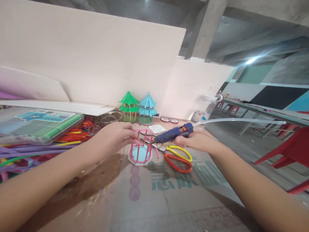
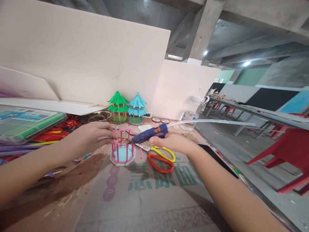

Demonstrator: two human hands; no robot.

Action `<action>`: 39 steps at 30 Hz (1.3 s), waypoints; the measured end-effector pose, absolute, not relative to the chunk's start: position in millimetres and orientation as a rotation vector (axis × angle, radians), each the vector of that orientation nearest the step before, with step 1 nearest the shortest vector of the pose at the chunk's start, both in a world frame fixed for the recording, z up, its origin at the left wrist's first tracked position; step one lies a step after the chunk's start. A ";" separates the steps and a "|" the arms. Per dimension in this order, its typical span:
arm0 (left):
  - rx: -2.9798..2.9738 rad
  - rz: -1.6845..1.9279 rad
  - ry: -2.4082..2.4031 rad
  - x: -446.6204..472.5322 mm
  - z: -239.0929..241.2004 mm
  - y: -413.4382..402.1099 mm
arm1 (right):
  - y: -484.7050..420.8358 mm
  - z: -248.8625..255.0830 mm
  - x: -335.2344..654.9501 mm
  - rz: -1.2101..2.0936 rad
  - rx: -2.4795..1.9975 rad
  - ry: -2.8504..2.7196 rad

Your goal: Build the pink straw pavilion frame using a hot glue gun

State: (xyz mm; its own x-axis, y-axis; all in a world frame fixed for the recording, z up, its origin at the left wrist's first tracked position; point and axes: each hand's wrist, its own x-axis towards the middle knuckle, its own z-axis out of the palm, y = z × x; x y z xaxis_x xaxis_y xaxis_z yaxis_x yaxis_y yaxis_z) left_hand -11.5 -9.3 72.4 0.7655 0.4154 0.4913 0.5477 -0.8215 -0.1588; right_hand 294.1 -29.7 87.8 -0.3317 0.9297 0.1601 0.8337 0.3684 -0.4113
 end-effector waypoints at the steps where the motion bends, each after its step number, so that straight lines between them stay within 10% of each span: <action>1: -2.671 -0.646 -0.741 -11.6 72.3 -9.2 | -29.0 86.6 294.3 0.370 -1.500 -2.253; 39: -2.679 -0.612 -0.745 -9.7 75.9 -13.0 | -31.8 85.9 288.3 0.440 -1.558 -2.199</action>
